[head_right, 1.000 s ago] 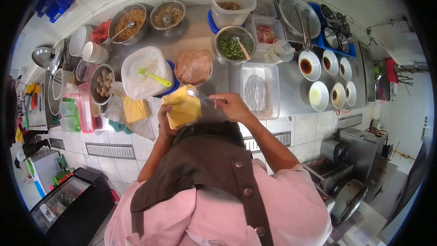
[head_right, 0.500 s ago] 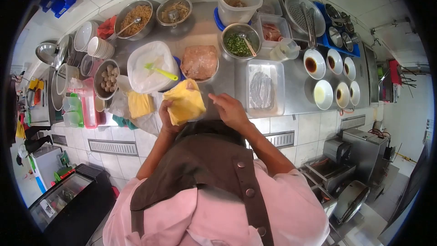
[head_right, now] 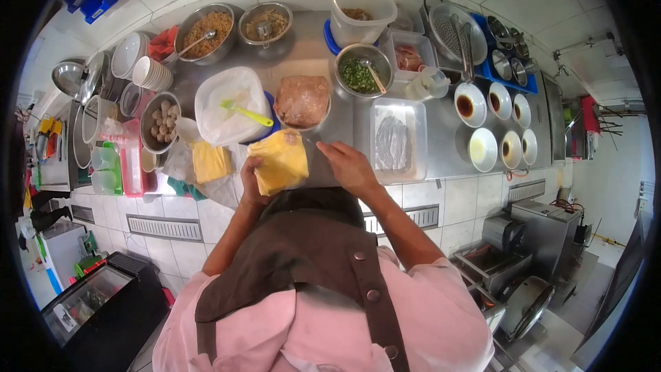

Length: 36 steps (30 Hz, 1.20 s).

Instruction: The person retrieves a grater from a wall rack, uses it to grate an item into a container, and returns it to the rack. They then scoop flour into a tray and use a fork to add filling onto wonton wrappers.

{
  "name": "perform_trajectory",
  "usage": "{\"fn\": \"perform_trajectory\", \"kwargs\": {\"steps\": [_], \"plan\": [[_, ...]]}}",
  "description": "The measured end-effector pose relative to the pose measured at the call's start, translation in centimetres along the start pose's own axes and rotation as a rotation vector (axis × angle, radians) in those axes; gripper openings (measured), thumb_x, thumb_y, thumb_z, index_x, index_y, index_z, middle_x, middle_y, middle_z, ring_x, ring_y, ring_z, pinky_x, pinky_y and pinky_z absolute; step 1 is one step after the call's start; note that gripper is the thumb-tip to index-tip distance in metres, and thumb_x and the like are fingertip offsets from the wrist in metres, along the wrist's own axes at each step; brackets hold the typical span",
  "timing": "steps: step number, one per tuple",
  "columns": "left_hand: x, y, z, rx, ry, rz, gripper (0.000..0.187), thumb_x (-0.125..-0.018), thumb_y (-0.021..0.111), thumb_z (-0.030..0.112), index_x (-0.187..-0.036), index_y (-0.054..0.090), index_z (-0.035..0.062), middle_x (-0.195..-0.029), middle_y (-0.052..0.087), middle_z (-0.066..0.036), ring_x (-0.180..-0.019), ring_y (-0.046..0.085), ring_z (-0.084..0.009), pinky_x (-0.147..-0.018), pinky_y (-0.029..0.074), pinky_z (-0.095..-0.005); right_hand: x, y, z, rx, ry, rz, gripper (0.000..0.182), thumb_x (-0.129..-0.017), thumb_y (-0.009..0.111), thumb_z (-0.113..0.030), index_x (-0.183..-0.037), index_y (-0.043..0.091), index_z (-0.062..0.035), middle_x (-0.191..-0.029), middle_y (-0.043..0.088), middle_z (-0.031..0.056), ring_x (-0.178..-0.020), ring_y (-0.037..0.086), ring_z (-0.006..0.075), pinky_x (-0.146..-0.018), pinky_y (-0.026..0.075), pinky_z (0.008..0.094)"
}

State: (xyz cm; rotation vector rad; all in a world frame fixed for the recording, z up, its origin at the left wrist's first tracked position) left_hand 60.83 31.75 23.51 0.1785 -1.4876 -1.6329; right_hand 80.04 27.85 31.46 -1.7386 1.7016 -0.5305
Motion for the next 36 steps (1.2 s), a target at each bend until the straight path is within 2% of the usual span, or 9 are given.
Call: {"fn": "perform_trajectory", "kwargs": {"steps": [5,10,20,22,23,25,29,31,36], "plan": [[-2.4,2.0,0.5,-0.014,0.019,-0.087,0.065,-0.077,0.053,0.029,-0.136,0.043,0.0021,-0.130,0.055,-0.018,-0.116,0.057,-0.0355,-0.100,0.045,-0.0477,-0.4,-0.1,1.8,-0.037,0.035,0.021,0.043,-0.081,0.058,0.005,-0.123,0.060,-0.0063,-0.098,0.061,0.0125,-0.088,0.061,0.0329,-0.075,0.052,0.0384],[-5.2,3.5,0.4,-0.009,0.031,-0.161,0.065,-0.078,0.054,0.031,-0.136,0.043,0.0023,-0.129,0.056,-0.018,-0.115,0.058,-0.0343,-0.099,0.046,-0.0474,-2.3,-1.1,3.8,0.016,-0.002,0.156,0.041,-0.082,0.057,0.005,-0.121,0.060,-0.0053,-0.099,0.061,0.0148,-0.090,0.061,0.0349,-0.077,0.052,0.0398],[-6.6,1.1,-0.5,0.081,-0.016,-0.084,0.069,-0.072,0.060,0.026,-0.135,0.044,0.0023,-0.126,0.057,-0.018,-0.113,0.058,-0.0360,-0.098,0.047,-0.0491,-5.5,1.1,8.4,-0.042,0.075,0.085,0.035,-0.085,0.058,-0.002,-0.119,0.062,-0.0059,-0.097,0.062,0.0201,-0.089,0.060,0.0394,-0.078,0.050,0.0438],[-6.6,1.0,-0.7,0.091,-0.020,-0.081,0.069,-0.072,0.060,0.025,-0.135,0.044,0.0022,-0.126,0.057,-0.018,-0.113,0.058,-0.0363,-0.098,0.047,-0.0494,-5.8,0.3,8.7,0.005,0.118,0.122,0.028,-0.086,0.058,-0.001,-0.113,0.067,-0.0046,-0.088,0.063,0.0166,-0.079,0.062,0.0326,-0.070,0.050,0.0366],[-6.5,1.0,-0.8,0.082,-0.017,-0.056,0.068,-0.072,0.059,0.025,-0.135,0.045,0.0023,-0.126,0.057,-0.018,-0.113,0.058,-0.0365,-0.098,0.047,-0.0494,-6.0,-0.4,8.2,0.002,0.117,0.115,0.028,-0.086,0.058,-0.001,-0.113,0.067,-0.0046,-0.088,0.063,0.0166,-0.079,0.062,0.0326,-0.070,0.050,0.0366],[-6.5,0.6,-1.0,0.077,-0.011,-0.021,0.067,-0.072,0.059,0.025,-0.134,0.046,0.0024,-0.125,0.058,-0.018,-0.113,0.057,-0.0367,-0.098,0.047,-0.0493,-5.5,-2.2,8.5,-0.264,0.369,0.141,0.027,-0.086,0.059,-0.008,-0.112,0.068,-0.0058,-0.089,0.064,0.0202,-0.083,0.063,0.0359,-0.074,0.051,0.0403],[-6.8,0.6,-1.4,0.100,-0.010,-0.020,0.064,-0.073,0.058,0.025,-0.132,0.048,0.0026,-0.125,0.058,-0.018,-0.113,0.057,-0.0366,-0.099,0.046,-0.0498,-4.5,-3.8,6.9,-0.314,0.382,0.026,0.027,-0.087,0.059,-0.008,-0.112,0.068,-0.0068,-0.084,0.064,0.0184,-0.077,0.063,0.0340,-0.072,0.050,0.0391],[-6.6,1.3,-1.5,0.099,-0.014,-0.022,0.063,-0.073,0.057,0.025,-0.131,0.049,0.0026,-0.124,0.058,-0.018,-0.113,0.057,-0.0365,-0.099,0.046,-0.0500,-4.3,-3.3,5.5,-0.173,0.237,-0.020,0.025,-0.089,0.061,-0.007,-0.113,0.069,-0.0087,-0.085,0.066,0.0148,-0.068,0.061,0.0222,-0.065,0.049,0.0310],[-6.3,1.9,-1.2,0.096,0.021,-0.023,0.061,-0.074,0.056,0.025,-0.130,0.050,0.0022,-0.125,0.058,-0.017,-0.113,0.058,-0.0358,-0.100,0.045,-0.0497,-2.7,-1.6,6.2,-0.175,0.281,0.001,0.026,-0.089,0.060,-0.006,-0.114,0.069,-0.0103,-0.085,0.065,0.0149,-0.069,0.061,0.0234,-0.066,0.048,0.0310]]}}
Point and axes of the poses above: each hand's wrist, its own x-axis away from the middle knuckle, its own y-axis out of the palm, z = x × y, the point moved 7 cm from there along -x, towards the middle knuckle
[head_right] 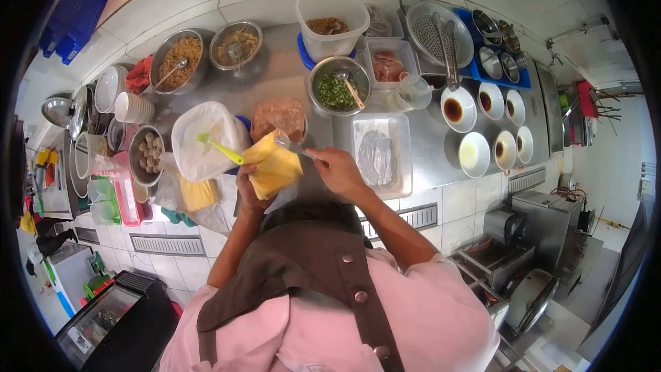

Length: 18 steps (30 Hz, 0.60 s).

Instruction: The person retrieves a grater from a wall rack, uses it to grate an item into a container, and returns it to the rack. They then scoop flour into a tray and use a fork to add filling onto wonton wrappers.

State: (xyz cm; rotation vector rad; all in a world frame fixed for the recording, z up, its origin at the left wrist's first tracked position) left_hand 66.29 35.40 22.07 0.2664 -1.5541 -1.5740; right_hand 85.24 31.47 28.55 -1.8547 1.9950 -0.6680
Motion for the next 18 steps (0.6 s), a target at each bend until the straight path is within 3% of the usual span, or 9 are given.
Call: {"fn": "perform_trajectory", "kwargs": {"steps": [2,8,10,13,18], "plan": [[-0.2,-0.3,0.2,-0.019,-0.003,-0.003,0.061,-0.074,0.056,0.025,-0.130,0.049,0.0021,-0.125,0.058,-0.017,-0.113,0.058,-0.0355,-0.100,0.046,-0.0490,0.3,0.7,0.7,-0.032,0.060,-0.021,0.026,-0.090,0.060,-0.006,-0.114,0.069,-0.0104,-0.085,0.065,0.0149,-0.071,0.061,0.0244,-0.067,0.048,0.0312],[-0.7,0.5,0.4,-0.110,-0.002,0.022,0.061,-0.076,0.056,0.026,-0.132,0.047,0.0020,-0.125,0.058,-0.016,-0.112,0.059,-0.0337,-0.099,0.047,-0.0456,0.8,0.6,-0.7,0.062,-0.082,0.049,0.037,-0.085,0.057,0.003,-0.119,0.066,-0.0087,-0.091,0.061,0.0134,-0.079,0.060,0.0289,-0.074,0.050,0.0348],[-0.6,1.5,0.2,-0.121,0.021,-0.015,0.060,-0.080,0.056,0.029,-0.133,0.046,0.0029,-0.124,0.059,-0.016,-0.112,0.060,-0.0318,-0.098,0.048,-0.0437,1.6,0.9,-1.8,0.231,-0.355,0.154,0.045,-0.079,0.057,0.007,-0.120,0.065,-0.0084,-0.099,0.058,0.0121,-0.087,0.059,0.0301,-0.078,0.050,0.0374],[-0.6,1.7,-0.3,-0.140,0.025,-0.006,0.057,-0.085,0.056,0.032,-0.133,0.046,0.0031,-0.123,0.059,-0.015,-0.112,0.060,-0.0309,-0.098,0.048,-0.0429,2.3,1.5,-1.4,0.254,-0.345,0.154,0.048,-0.075,0.058,0.006,-0.118,0.066,-0.0100,-0.103,0.058,0.0116,-0.092,0.058,0.0299,-0.080,0.049,0.0394],[-0.6,2.0,-0.8,-0.280,0.044,0.024,0.049,-0.091,0.056,0.032,-0.131,0.047,0.0031,-0.120,0.060,-0.013,-0.109,0.061,-0.0278,-0.094,0.050,-0.0408,2.5,1.6,-2.1,0.368,-0.370,0.161,0.042,-0.078,0.058,0.001,-0.118,0.067,-0.0120,-0.101,0.058,0.0089,-0.090,0.058,0.0276,-0.078,0.046,0.0393]]}}
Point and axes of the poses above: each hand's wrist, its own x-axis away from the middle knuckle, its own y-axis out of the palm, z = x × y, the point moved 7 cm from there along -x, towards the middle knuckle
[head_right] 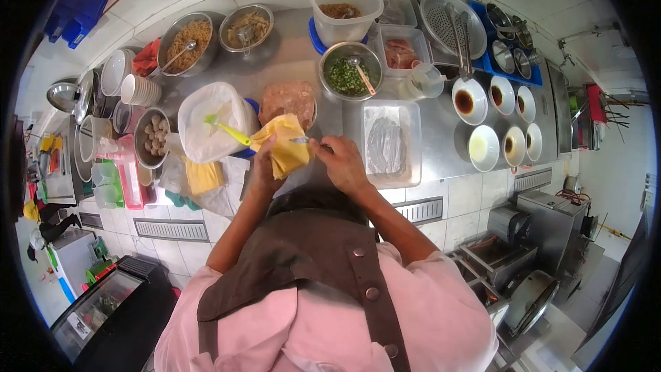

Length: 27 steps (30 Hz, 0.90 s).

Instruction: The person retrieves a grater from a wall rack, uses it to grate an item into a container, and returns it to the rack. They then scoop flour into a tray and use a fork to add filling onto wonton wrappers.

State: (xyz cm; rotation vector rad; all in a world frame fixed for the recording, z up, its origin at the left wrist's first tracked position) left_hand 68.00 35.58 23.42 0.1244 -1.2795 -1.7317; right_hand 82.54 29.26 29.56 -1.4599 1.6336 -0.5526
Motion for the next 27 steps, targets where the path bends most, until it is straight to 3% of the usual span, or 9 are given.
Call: {"fn": "perform_trajectory", "kwargs": {"steps": [5,11,13,18,21,23,27], "plan": [[-0.3,0.6,0.1,-0.052,0.046,0.065,0.042,-0.092,0.058,0.022,-0.128,0.048,0.0026,-0.116,0.061,-0.013,-0.103,0.064,-0.0251,-0.088,0.053,-0.0386,-0.7,-0.5,0.0,0.025,0.001,-0.020,0.038,-0.081,0.059,-0.002,-0.116,0.068,-0.0139,-0.098,0.058,0.0069,-0.090,0.057,0.0267,-0.079,0.046,0.0393],[-0.7,-3.1,0.9,-0.136,0.172,0.273,0.039,-0.088,0.057,0.010,-0.126,0.050,0.0006,-0.113,0.062,-0.014,-0.099,0.066,-0.0274,-0.085,0.055,-0.0401,-0.2,-1.5,1.2,-0.058,-0.026,-0.075,0.044,-0.075,0.059,0.005,-0.115,0.069,-0.0109,-0.098,0.060,0.0087,-0.088,0.059,0.0273,-0.078,0.048,0.0375],[-0.2,-3.6,1.4,-0.066,0.191,0.329,0.036,-0.086,0.057,0.002,-0.122,0.051,-0.0028,-0.107,0.063,-0.014,-0.093,0.067,-0.0282,-0.077,0.057,-0.0411,0.0,-2.3,2.9,-0.188,0.049,-0.096,0.043,-0.077,0.058,0.007,-0.115,0.068,-0.0101,-0.095,0.062,0.0110,-0.084,0.060,0.0287,-0.077,0.049,0.0368],[1.5,-2.5,1.0,-0.069,0.072,0.217,0.039,-0.085,0.056,0.000,-0.123,0.051,-0.0029,-0.108,0.063,-0.015,-0.094,0.067,-0.0292,-0.080,0.057,-0.0428,-4.9,-0.6,5.6,-0.384,0.323,-0.129,0.035,-0.081,0.059,0.000,-0.114,0.067,-0.0080,-0.092,0.062,0.0119,-0.085,0.061,0.0318,-0.079,0.049,0.0391],[2.0,-2.5,0.7,-0.100,0.043,0.202,0.040,-0.085,0.056,0.001,-0.124,0.050,-0.0028,-0.109,0.062,-0.016,-0.095,0.067,-0.0296,-0.081,0.057,-0.0430,-7.5,1.2,5.1,-0.258,0.181,-0.193,0.030,-0.082,0.065,-0.004,-0.112,0.068,-0.0090,-0.093,0.063,0.0106,-0.082,0.061,0.0307,-0.077,0.050,0.0370],[2.2,-2.6,0.6,-0.097,0.033,0.220,0.041,-0.085,0.055,0.001,-0.125,0.050,-0.0028,-0.110,0.062,-0.016,-0.095,0.067,-0.0297,-0.080,0.057,-0.0428,-8.4,-0.3,2.4,0.139,-0.123,0.092,0.025,-0.083,0.068,-0.010,-0.108,0.068,-0.0092,-0.098,0.062,0.0087,-0.093,0.059,0.0302,-0.084,0.047,0.0397],[3.0,-3.5,0.0,-0.006,-0.038,0.267,0.039,-0.090,0.052,0.012,-0.127,0.049,-0.0006,-0.116,0.062,-0.016,-0.100,0.065,-0.0298,-0.087,0.055,-0.0420,-6.2,1.9,-0.5,-0.122,0.018,-0.110,0.027,-0.080,0.071,-0.017,-0.106,0.067,-0.0102,-0.102,0.060,0.0079,-0.102,0.055,0.0298,-0.089,0.044,0.0417]]}}
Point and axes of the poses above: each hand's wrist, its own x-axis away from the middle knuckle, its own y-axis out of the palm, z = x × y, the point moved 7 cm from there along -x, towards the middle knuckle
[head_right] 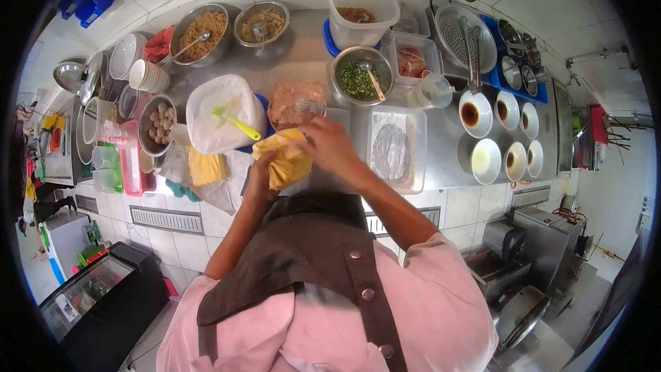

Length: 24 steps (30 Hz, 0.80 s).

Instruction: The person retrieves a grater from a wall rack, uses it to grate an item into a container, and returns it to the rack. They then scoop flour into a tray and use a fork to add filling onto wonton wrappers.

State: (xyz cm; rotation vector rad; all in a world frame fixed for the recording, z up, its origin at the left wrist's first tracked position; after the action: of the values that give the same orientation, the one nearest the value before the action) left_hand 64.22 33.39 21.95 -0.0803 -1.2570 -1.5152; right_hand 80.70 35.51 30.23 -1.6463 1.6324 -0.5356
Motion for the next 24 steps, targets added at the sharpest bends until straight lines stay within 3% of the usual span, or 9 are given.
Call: {"fn": "perform_trajectory", "kwargs": {"steps": [2,6,12,14,15,19,21,22,24], "plan": [[0.2,-0.4,-0.8,0.019,-0.046,-0.024,0.040,-0.092,0.050,0.018,-0.129,0.049,0.0008,-0.118,0.061,-0.016,-0.102,0.065,-0.0300,-0.090,0.053,-0.0414,1.5,2.1,-0.9,-0.027,0.134,-0.169,0.034,-0.077,0.074,-0.022,-0.107,0.065,-0.0101,-0.101,0.060,0.0080,-0.100,0.056,0.0305,-0.086,0.044,0.0412],[0.3,-1.1,-1.7,-0.037,-0.063,-0.111,0.045,-0.093,0.049,0.025,-0.131,0.047,0.0013,-0.121,0.061,-0.016,-0.106,0.063,-0.0287,-0.093,0.051,-0.0412,2.9,1.9,-1.7,0.037,0.139,0.005,0.034,-0.077,0.072,-0.022,-0.107,0.063,-0.0081,-0.095,0.061,0.0110,-0.090,0.059,0.0305,-0.081,0.044,0.0421],[1.0,1.1,-2.9,-0.004,-0.164,-0.346,0.052,-0.096,0.045,0.037,-0.136,0.044,0.0033,-0.127,0.058,-0.013,-0.113,0.060,-0.0284,-0.099,0.047,-0.0419,4.8,0.7,-1.7,-0.249,0.342,0.154,0.027,-0.076,0.070,-0.017,-0.095,0.057,-0.0031,-0.087,0.061,0.0172,-0.085,0.060,0.0373,-0.077,0.047,0.0435],[1.1,0.7,-4.1,-0.071,-0.244,-0.374,0.051,-0.098,0.041,0.039,-0.136,0.044,0.0033,-0.128,0.057,-0.014,-0.114,0.059,-0.0287,-0.099,0.047,-0.0414,5.8,1.2,-1.6,-0.217,0.322,0.032,0.029,-0.076,0.069,-0.015,-0.097,0.056,-0.0009,-0.092,0.062,0.0187,-0.088,0.061,0.0392,-0.079,0.049,0.0429],[0.8,0.3,-4.9,-0.021,-0.307,-0.430,0.052,-0.099,0.041,0.037,-0.136,0.042,0.0004,-0.126,0.057,-0.016,-0.113,0.059,-0.0291,-0.097,0.048,-0.0389,6.3,1.2,-1.1,-0.269,0.448,-0.059,0.029,-0.078,0.070,-0.014,-0.098,0.056,0.0004,-0.098,0.064,0.0198,-0.094,0.062,0.0379,-0.081,0.051,0.0404],[1.0,0.0,-5.7,-0.029,-0.307,-0.428,0.052,-0.099,0.041,0.037,-0.136,0.042,-0.0002,-0.128,0.056,-0.017,-0.114,0.059,-0.0302,-0.098,0.047,-0.0397,8.3,-2.4,-0.6,-0.393,0.532,-0.027,0.025,-0.081,0.070,-0.010,-0.101,0.059,0.0002,-0.100,0.066,0.0168,-0.093,0.066,0.0302,-0.080,0.052,0.0357],[1.3,0.6,-6.1,0.103,-0.337,-0.368,0.052,-0.098,0.042,0.036,-0.136,0.043,-0.0001,-0.129,0.056,-0.018,-0.115,0.058,-0.0318,-0.099,0.047,-0.0424,9.6,-4.7,2.5,-0.542,0.590,0.023,0.025,-0.083,0.069,-0.005,-0.106,0.061,-0.0009,-0.095,0.067,0.0115,-0.090,0.066,0.0207,-0.079,0.052,0.0316],[1.2,0.5,-5.9,0.096,-0.320,-0.368,0.052,-0.098,0.042,0.036,-0.136,0.043,-0.0001,-0.129,0.056,-0.018,-0.115,0.058,-0.0318,-0.099,0.047,-0.0424,10.1,-5.7,4.7,-0.534,0.481,0.079,0.027,-0.084,0.067,-0.003,-0.110,0.062,-0.0019,-0.091,0.068,0.0084,-0.088,0.065,0.0159,-0.078,0.052,0.0295],[0.7,-0.2,-5.8,0.021,-0.293,-0.311,0.054,-0.095,0.048,0.035,-0.135,0.045,0.0002,-0.129,0.056,-0.017,-0.115,0.058,-0.0327,-0.100,0.046,-0.0455,10.0,-8.3,8.0,-0.520,0.473,-0.017,0.024,-0.084,0.067,-0.005,-0.108,0.063,-0.0022,-0.090,0.067,0.0095,-0.088,0.065,0.0169,-0.078,0.052,0.0298]]}}
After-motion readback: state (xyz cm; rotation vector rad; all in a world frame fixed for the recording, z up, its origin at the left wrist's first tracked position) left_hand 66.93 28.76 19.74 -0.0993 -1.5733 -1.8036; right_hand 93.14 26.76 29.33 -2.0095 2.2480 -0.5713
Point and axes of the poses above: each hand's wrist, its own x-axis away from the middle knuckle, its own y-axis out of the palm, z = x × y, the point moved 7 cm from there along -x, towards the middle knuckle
